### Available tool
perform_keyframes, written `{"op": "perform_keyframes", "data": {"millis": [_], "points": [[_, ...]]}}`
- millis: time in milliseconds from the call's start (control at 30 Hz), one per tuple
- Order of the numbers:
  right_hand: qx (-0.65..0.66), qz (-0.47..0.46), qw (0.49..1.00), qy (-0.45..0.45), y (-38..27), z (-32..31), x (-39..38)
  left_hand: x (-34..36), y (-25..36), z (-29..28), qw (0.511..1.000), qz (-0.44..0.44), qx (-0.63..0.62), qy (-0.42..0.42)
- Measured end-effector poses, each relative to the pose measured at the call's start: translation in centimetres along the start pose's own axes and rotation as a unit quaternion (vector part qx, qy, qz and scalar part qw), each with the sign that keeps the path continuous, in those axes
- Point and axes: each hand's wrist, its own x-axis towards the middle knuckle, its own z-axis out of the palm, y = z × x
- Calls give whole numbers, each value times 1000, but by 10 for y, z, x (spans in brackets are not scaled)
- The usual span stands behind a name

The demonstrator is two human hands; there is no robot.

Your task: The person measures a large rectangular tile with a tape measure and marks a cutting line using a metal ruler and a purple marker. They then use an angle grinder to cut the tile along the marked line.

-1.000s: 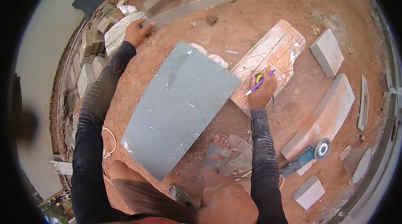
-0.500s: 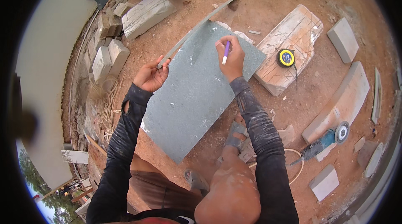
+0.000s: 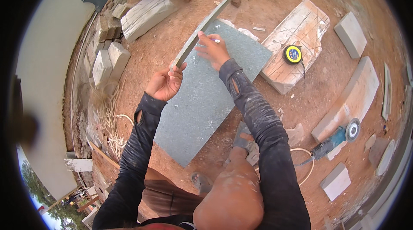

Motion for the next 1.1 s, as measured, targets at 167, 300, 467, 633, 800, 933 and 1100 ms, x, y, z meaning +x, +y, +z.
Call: {"op": "perform_keyframes", "data": {"millis": [167,300,467,633,800,933,1100], "points": [[126,-31,992,5,10,0,14,11,-48,2,996,-2,-78,-36],[104,-97,990,21,15,0,3,21,-73,-14,994,-12,34,-104],[6,-138,990,-16,11,-20,-37,10,-69,-10,914,3,400,66],[-119,-221,965,-73,16,-27,-91,40,-18,17,821,183,537,68],[-273,-229,933,-47,-6,-34,-141,48,-25,51,842,250,476,-37],[-337,-276,898,-58,-29,-36,-166,36,-39,56,832,318,453,-33],[-363,-320,871,-80,-35,-38,-179,24,-41,60,830,334,446,-23]]}}
